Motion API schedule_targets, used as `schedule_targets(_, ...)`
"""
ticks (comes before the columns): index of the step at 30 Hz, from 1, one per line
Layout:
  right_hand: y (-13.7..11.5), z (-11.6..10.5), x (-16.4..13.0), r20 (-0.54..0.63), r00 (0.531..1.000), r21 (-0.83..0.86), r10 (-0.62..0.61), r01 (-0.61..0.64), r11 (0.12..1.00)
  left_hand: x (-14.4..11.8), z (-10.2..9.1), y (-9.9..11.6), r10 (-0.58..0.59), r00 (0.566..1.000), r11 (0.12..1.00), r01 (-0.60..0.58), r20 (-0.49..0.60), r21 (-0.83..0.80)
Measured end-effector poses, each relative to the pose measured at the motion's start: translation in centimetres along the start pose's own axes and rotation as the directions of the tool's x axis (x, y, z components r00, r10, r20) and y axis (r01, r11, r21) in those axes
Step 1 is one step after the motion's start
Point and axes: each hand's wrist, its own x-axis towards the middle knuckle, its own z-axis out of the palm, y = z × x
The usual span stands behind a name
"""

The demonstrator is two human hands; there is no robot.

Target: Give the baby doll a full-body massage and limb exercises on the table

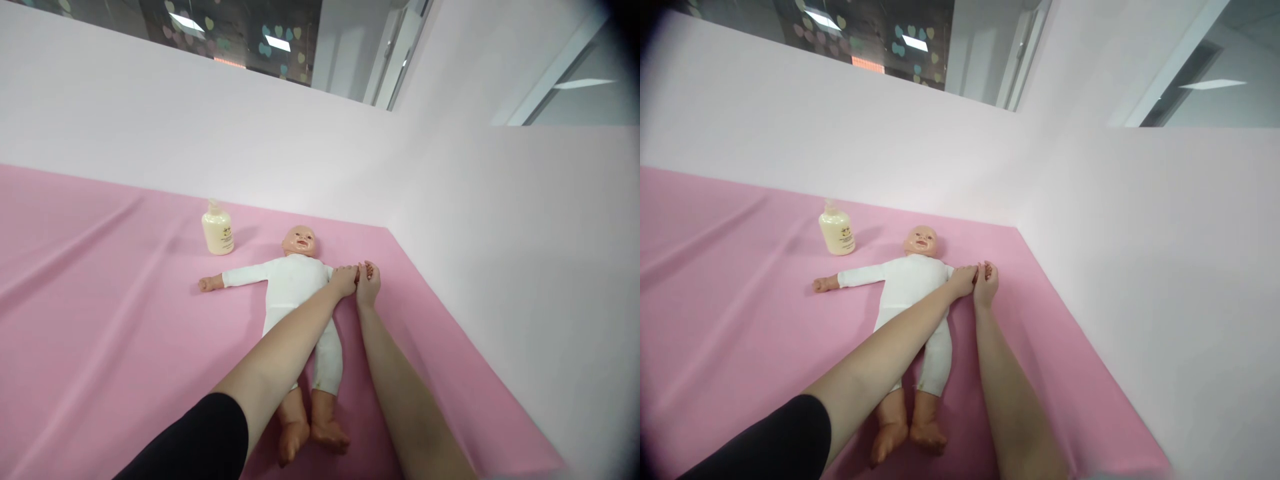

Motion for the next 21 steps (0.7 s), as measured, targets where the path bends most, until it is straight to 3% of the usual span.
schedule_targets(21,0.51,0.36,0.21,-0.017,0.997,0.024,0.069,-0.069,0.997,0.22,0.12,-0.19,-0.002,1.000,1.000,0.001,0.022,0.027)
